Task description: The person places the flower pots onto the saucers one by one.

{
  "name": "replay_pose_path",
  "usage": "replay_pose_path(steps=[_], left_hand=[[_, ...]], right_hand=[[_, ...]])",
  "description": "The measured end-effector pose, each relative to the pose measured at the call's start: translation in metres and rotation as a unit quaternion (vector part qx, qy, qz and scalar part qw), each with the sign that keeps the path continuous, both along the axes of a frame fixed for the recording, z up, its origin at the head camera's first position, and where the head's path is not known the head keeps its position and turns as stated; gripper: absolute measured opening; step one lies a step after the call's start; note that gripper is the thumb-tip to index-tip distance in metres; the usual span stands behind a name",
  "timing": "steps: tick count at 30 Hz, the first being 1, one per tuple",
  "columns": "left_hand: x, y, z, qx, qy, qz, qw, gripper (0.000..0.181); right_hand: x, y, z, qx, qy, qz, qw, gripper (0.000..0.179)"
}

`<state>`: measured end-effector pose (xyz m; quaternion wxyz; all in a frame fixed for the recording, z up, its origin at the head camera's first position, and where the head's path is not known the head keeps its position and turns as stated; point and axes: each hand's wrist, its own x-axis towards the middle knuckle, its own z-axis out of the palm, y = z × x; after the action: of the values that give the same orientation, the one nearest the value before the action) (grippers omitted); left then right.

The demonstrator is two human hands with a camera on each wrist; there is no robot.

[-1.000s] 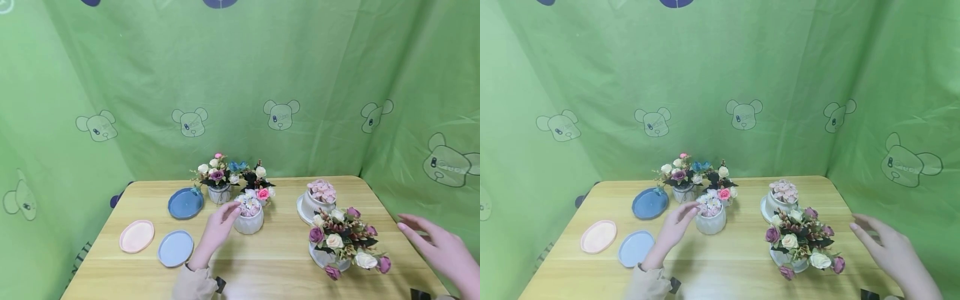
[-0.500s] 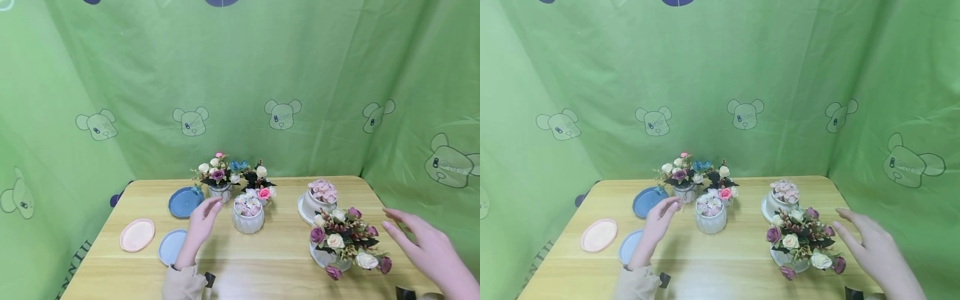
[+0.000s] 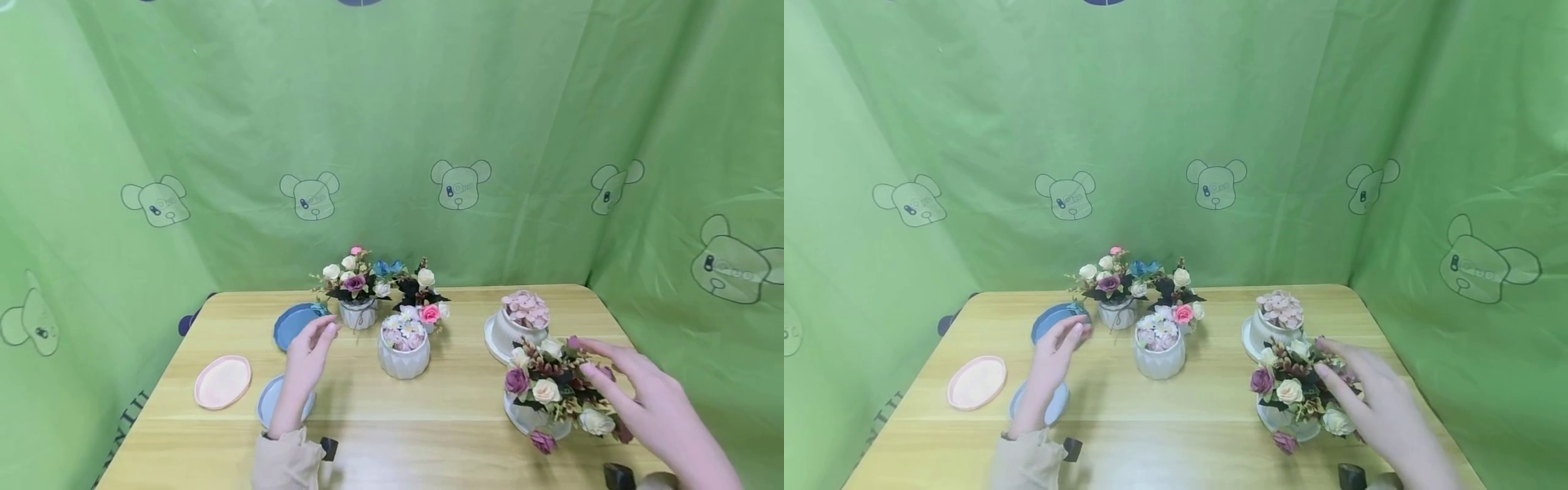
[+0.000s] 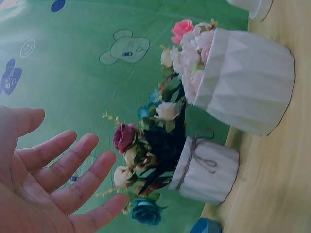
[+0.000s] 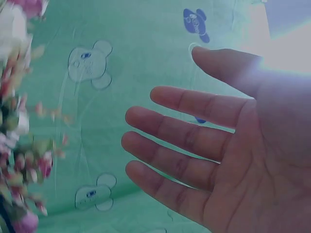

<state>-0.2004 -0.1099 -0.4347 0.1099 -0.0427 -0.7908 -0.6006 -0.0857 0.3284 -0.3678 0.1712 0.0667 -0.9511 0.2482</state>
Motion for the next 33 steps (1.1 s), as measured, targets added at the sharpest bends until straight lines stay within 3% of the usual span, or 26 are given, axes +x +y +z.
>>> replay_pose_path(steps=[3,8,14,19,24,29,33], left_hand=[[-0.007,-0.008,-0.012,0.019,0.001,0.005,0.9998,0.034],[-0.007,-0.018,-0.012,0.021,-0.011,0.020,0.9995,0.035],[-0.007,-0.030,-0.012,0.007,-0.026,0.031,0.9991,0.040],[-0.008,-0.041,-0.014,0.005,-0.035,0.047,0.9982,0.041],[-0.007,-0.055,-0.015,-0.008,-0.054,0.070,0.9961,0.044],[-0.005,-0.068,-0.017,-0.028,-0.080,0.098,0.9916,0.049],[-0.003,-0.076,-0.016,-0.023,-0.087,0.109,0.9899,0.051]], right_hand=[[0.001,-0.008,0.001,0.005,0.015,0.003,0.9999,0.042],[0.000,-0.024,0.000,0.005,0.028,0.017,0.9994,0.043],[-0.005,-0.048,0.000,-0.017,0.046,0.070,0.9963,0.043],[-0.012,-0.075,0.002,0.000,0.053,0.109,0.9926,0.039],[-0.018,-0.099,0.002,0.017,0.040,0.132,0.9903,0.036],[-0.025,-0.117,-0.001,-0.007,-0.004,0.147,0.9891,0.040],[-0.034,-0.130,-0.006,-0.021,-0.011,0.163,0.9863,0.046]])
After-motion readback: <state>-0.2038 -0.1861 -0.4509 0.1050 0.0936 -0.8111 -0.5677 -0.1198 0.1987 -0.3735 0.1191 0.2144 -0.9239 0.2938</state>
